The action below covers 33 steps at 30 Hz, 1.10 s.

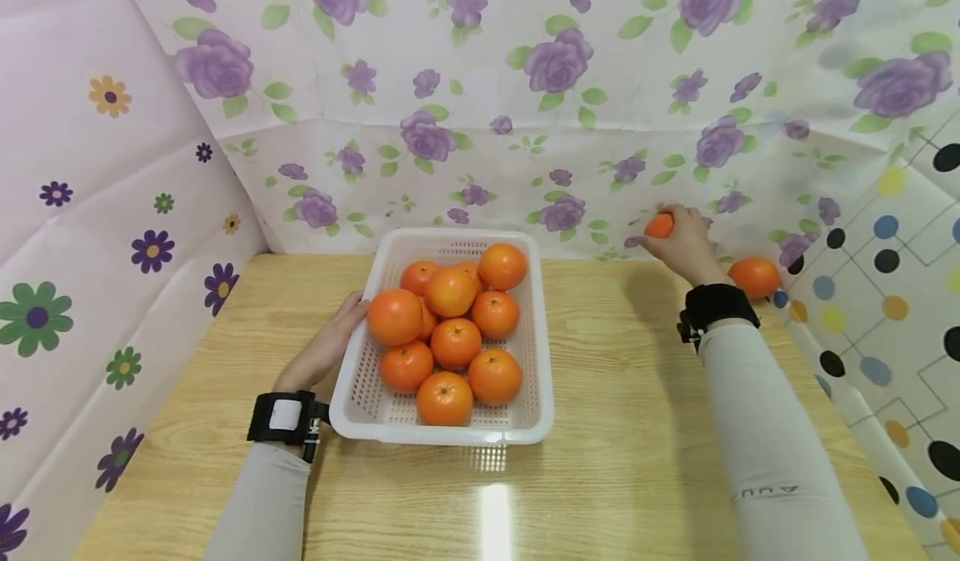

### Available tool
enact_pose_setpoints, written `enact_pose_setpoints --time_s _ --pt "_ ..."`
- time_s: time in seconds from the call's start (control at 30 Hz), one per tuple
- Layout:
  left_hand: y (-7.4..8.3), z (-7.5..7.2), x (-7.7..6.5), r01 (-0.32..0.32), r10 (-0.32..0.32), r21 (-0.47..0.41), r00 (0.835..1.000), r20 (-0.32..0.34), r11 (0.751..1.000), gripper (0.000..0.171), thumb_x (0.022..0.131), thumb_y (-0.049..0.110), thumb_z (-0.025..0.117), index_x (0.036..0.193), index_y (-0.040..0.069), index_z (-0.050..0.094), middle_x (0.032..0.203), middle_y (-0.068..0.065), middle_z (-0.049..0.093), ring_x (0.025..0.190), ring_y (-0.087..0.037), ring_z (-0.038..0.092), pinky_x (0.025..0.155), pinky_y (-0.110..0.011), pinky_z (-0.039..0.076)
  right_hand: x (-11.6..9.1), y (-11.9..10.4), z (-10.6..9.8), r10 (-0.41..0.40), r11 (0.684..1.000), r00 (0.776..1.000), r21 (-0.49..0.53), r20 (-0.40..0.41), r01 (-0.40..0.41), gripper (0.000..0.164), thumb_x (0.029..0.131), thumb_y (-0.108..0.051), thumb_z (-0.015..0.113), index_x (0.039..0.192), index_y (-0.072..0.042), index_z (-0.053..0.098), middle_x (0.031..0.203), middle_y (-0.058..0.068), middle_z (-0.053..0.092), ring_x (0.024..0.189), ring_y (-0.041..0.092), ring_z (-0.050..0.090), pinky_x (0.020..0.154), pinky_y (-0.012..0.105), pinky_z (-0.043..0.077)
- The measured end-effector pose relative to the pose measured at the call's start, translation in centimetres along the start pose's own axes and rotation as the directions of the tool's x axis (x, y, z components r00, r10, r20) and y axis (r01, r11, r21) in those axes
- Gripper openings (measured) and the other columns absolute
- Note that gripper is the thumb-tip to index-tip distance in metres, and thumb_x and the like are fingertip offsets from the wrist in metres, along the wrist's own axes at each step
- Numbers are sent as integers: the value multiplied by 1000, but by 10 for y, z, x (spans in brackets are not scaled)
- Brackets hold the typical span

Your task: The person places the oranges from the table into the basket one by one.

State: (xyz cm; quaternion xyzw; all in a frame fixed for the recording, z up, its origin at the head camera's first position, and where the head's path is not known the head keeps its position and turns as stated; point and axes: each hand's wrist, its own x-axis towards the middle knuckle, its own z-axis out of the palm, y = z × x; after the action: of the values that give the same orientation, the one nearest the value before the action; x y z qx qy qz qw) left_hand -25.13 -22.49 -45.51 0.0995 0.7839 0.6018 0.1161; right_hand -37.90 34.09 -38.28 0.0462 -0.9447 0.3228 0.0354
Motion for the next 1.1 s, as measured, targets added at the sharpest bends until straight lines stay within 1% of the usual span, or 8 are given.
enact_pose_setpoints --time_s 0.07,0.17,0.27,0.43,0.57,0.67,0.93,1.1 --pt "0 0 -1 3 -3 6 1000 3 1000 53 115 46 25 156 12 26 145 -26 47 114 -35 64 88 -45 60 -1 -13 -1 -7 1000 1000 24 -1 7 77 101 -42 66 155 1 33 145 35 31 119 48 46 90 59 49" --pt "-1 0 -1 8 -8 -2 1000 4 1000 53 115 46 24 155 13 27 145 -25 48 114 -35 64 88 -45 60 -2 -28 -1 -11 1000 1000 28 -8 12 80 100 -47 66 157 -2 33 146 33 32 121 48 47 92 60 49" --pt "-1 0 0 10 -10 -9 1000 3 1000 53 115 47 25 155 13 27 145 -26 48 114 -35 65 88 -46 61 -3 -39 -1 -28 998 1000 51 -6 28 79 100 -45 68 158 -2 33 149 33 31 124 49 46 95 62 48" --pt "-1 0 0 17 -17 -14 1000 -2 1000 52 114 47 25 155 14 27 146 -26 48 114 -37 65 87 -47 61 -4 -49 1 -42 996 999 73 6 42 78 101 -41 68 158 -2 32 149 33 29 127 51 45 99 65 47" --pt "-1 0 -1 16 -16 -21 1000 2 1000 53 115 46 25 156 14 27 146 -27 47 115 -37 65 88 -48 61 -4 -55 3 -45 996 999 75 14 44 77 101 -40 68 158 -2 33 151 33 30 128 50 45 100 65 47" --pt "-1 -1 -1 14 -14 -21 1000 7 1000 53 115 46 25 157 14 25 147 -27 47 115 -37 65 87 -47 61 -5 -64 4 -61 995 998 82 23 58 76 101 -39 69 158 -3 33 153 32 29 129 49 45 99 64 48" --pt "0 -1 0 9 -9 -16 1000 -2 1000 52 115 44 25 156 13 26 144 -28 48 111 -37 66 85 -47 62 -2 -101 10 -129 979 991 161 24 123 73 100 -36 70 158 -7 35 155 26 32 130 44 47 93 57 52" --pt "0 0 -2 8 -8 -4 1000 3 1000 53 115 46 25 156 13 26 144 -28 48 112 -37 66 86 -47 62 -1 -125 22 -166 969 985 195 53 152 71 100 -32 70 156 -6 37 155 25 34 132 43 46 101 59 47"
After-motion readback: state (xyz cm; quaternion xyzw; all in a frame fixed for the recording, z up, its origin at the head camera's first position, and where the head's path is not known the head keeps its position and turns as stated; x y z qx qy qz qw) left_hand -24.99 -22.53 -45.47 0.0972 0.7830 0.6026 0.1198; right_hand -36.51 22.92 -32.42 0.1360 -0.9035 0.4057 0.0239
